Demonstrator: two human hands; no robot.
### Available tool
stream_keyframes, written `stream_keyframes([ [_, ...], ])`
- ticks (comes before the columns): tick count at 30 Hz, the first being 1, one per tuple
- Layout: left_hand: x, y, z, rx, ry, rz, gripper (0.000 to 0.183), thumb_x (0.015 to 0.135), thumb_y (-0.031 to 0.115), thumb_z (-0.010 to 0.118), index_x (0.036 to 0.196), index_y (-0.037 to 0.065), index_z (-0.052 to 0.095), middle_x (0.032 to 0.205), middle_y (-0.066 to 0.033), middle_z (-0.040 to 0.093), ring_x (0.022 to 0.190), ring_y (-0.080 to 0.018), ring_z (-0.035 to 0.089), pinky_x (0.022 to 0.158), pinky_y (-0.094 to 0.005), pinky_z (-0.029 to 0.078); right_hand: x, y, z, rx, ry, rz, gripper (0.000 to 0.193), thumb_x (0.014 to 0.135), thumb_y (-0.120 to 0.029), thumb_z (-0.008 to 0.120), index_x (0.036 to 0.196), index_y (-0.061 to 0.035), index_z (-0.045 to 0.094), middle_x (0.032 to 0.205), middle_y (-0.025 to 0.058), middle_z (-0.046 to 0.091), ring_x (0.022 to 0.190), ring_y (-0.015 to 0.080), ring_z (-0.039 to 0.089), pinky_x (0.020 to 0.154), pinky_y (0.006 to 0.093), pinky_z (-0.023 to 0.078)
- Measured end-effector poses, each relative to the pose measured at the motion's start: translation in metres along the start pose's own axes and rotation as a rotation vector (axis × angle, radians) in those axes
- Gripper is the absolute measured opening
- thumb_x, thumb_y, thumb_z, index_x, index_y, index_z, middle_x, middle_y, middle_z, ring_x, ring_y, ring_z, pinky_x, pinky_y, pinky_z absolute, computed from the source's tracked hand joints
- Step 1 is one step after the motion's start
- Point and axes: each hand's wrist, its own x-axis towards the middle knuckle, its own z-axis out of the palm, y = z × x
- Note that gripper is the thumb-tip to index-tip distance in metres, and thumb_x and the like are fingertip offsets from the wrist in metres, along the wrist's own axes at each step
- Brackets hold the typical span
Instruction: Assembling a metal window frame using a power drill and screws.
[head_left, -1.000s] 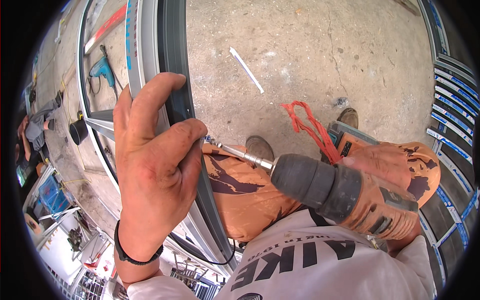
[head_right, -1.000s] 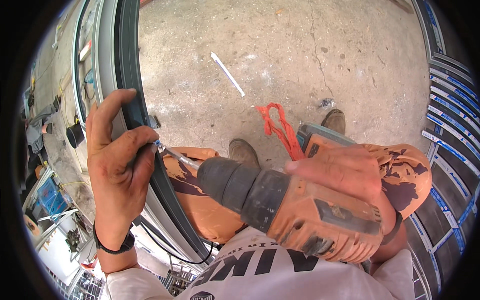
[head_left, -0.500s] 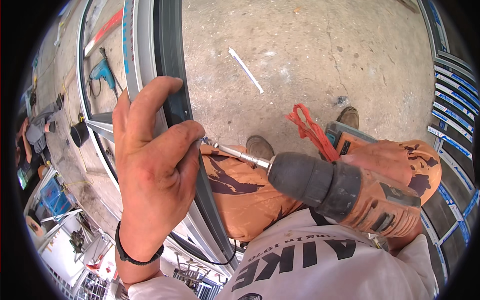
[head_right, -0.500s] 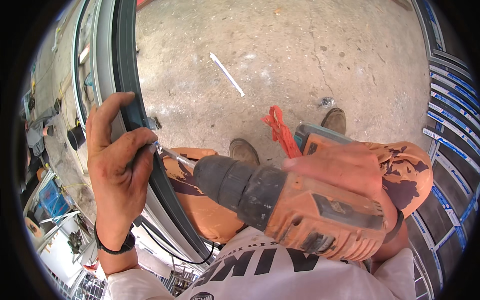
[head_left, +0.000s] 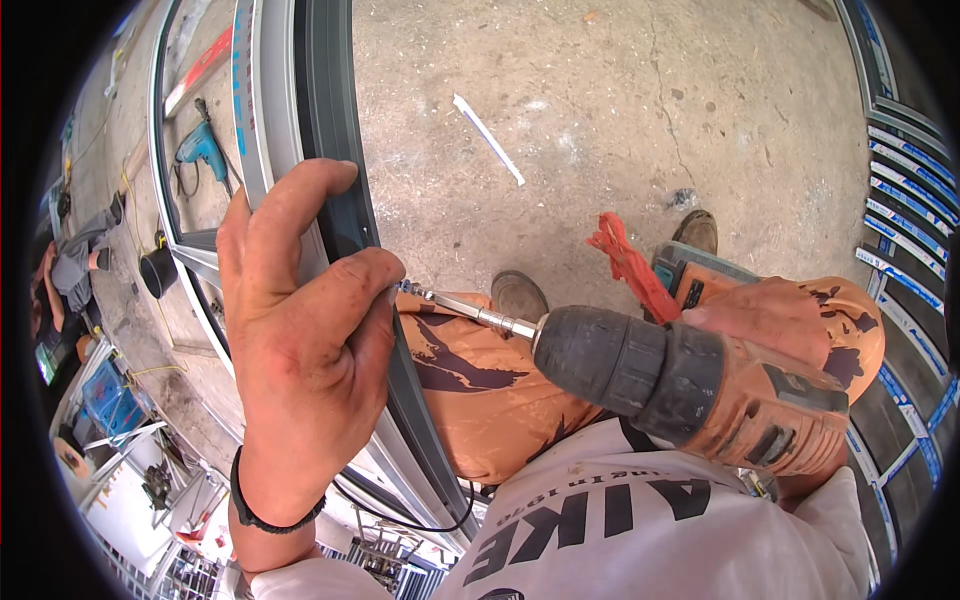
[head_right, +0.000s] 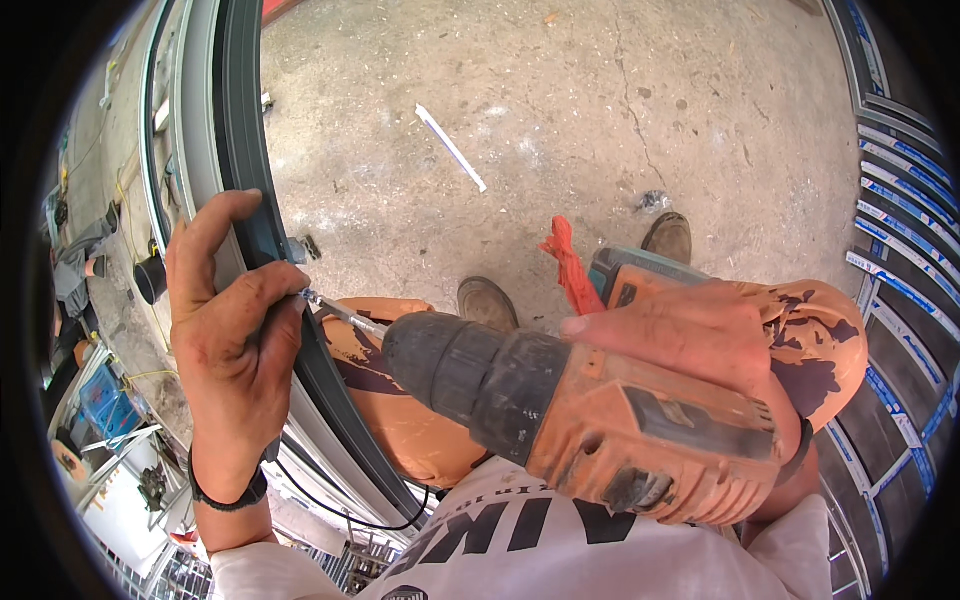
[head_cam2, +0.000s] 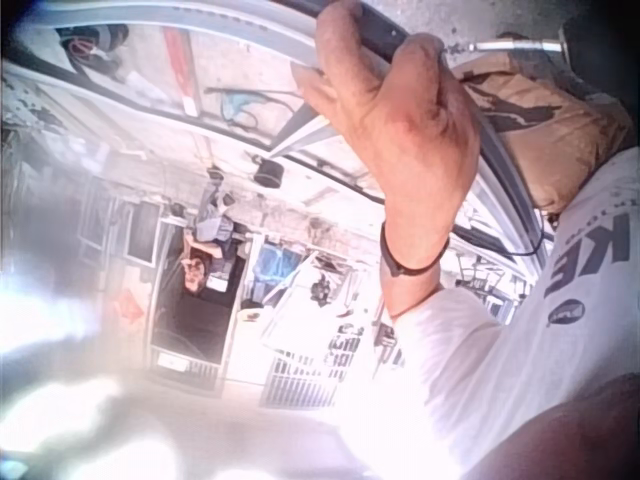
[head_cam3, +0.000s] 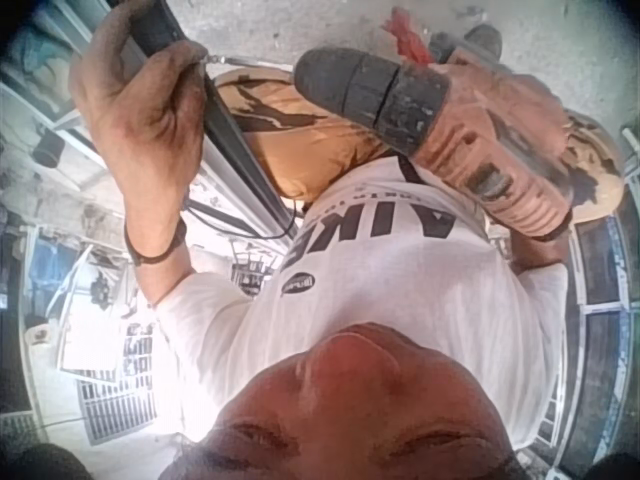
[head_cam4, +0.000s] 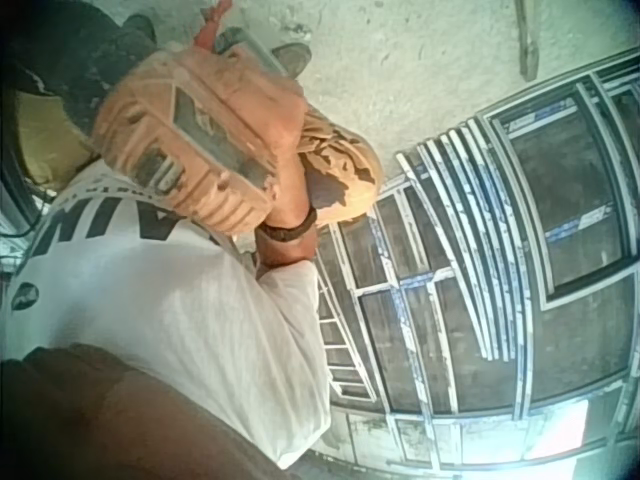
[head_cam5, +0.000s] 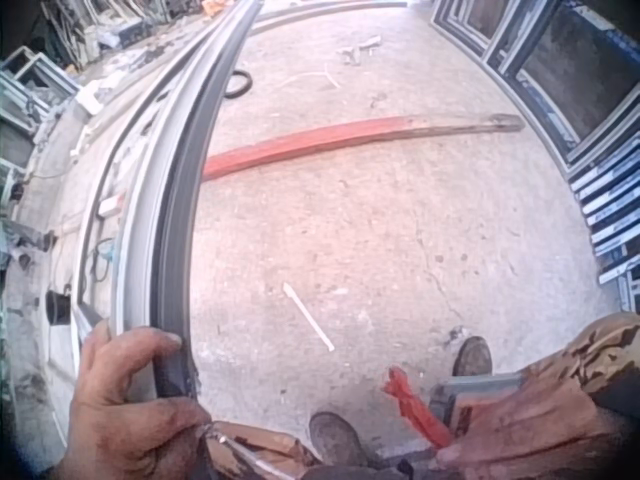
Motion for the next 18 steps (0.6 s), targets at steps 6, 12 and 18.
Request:
stream_keyframes([
  [6, -0.002, -0.003, 0.0, -0.024, -0.01, 0.026, 0.023, 0.066, -0.01, 0.063, 0.085, 0.002, 0.068, 0.129, -0.0168, 0.053, 0.123, -0.0331, 0.047, 0.105, -0.0414, 0.034, 0.013, -0.001, -0.002, -0.066, 0.062, -0.171, 0.042, 0.071, -0.02, 0.076, 0.102, 0.0061, 0.066, 0.081, 0.0152, 0.07, 0.066, 0.0271, 0.069, 0.06, 0.0352, 0.054],
  [12, -0.003, -0.003, -0.002, -0.033, -0.034, 0.041, 0.022, 0.066, -0.01, 0.062, 0.084, 0.001, 0.068, 0.127, -0.0176, 0.054, 0.122, -0.0332, 0.048, 0.104, -0.0408, 0.035, 0.016, -0.003, -0.003, -0.103, 0.053, -0.214, 0.034, 0.076, -0.018, 0.071, 0.102, 0.0041, 0.069, 0.08, 0.0163, 0.069, 0.063, 0.027, 0.068, 0.056, 0.0327, 0.051],
  [18, 0.001, -0.001, 0.002, -0.076, 0.033, 0.068, 0.023, 0.065, -0.01, 0.06, 0.084, 0.0, 0.068, 0.126, -0.0175, 0.056, 0.121, -0.0328, 0.05, 0.104, -0.0387, 0.035, 0.014, -0.013, 0.002, -0.137, 0.125, -0.157, 0.032, 0.075, -0.015, 0.071, 0.101, 0.0025, 0.07, 0.079, 0.0127, 0.069, 0.059, 0.0227, 0.066, 0.052, 0.0294, 0.049],
])
